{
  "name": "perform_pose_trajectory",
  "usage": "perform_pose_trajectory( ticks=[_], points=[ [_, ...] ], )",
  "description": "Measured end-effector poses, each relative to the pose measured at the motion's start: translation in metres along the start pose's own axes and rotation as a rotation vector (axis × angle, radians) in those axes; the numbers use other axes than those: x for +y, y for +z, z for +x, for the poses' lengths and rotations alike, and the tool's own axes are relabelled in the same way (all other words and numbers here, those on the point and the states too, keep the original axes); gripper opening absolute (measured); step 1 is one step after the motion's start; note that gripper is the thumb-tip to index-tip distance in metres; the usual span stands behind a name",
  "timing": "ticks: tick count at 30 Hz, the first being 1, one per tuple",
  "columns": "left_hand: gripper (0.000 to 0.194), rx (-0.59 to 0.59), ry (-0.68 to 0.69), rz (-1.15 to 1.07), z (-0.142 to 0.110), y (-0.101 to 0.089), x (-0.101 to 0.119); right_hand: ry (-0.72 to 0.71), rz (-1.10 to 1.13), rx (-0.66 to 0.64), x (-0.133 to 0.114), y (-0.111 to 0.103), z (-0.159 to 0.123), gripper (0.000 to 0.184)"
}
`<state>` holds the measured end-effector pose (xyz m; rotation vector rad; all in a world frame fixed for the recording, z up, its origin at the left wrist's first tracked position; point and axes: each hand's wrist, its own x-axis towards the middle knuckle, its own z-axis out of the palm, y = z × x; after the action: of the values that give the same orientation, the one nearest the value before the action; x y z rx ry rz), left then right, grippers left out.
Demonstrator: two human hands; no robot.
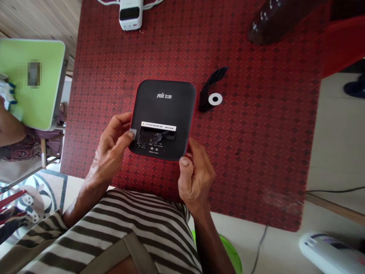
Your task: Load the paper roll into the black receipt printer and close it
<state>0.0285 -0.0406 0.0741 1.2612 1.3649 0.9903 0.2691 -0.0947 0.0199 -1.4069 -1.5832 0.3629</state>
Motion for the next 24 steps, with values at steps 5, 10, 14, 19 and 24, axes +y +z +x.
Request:
perform_pose_trajectory(
  ticks=[5,10,14,19,24],
  points=[
    [0.034,0.013,-0.012,0.0,-0.001,0.006,0.001,0.002,-0.03,-0.015,-0.001,0.0,0.0,0.049],
    [0.031,0.032,0.008,0.039,-0.002,0.01,-0.003,-0.013,-0.063,0.0,0.002,0.002,-0.003,0.051],
    [0.032,0.017,0.015,-0.003,-0.001,0.009,-0.007,-0.013,-0.046,0.008,0.004,0.001,-0.003,0.049],
    [0.037,0.023,0.015,-0.023,-0.001,0.006,-0.011,-0.009,-0.019,-0.022,0.004,-0.001,-0.001,0.049],
    [0.037,0.035,0.059,0.013,-0.002,0.0,-0.016,-0.019,-0.029,-0.021,0.007,-0.003,-0.002,0.05]
  ],
)
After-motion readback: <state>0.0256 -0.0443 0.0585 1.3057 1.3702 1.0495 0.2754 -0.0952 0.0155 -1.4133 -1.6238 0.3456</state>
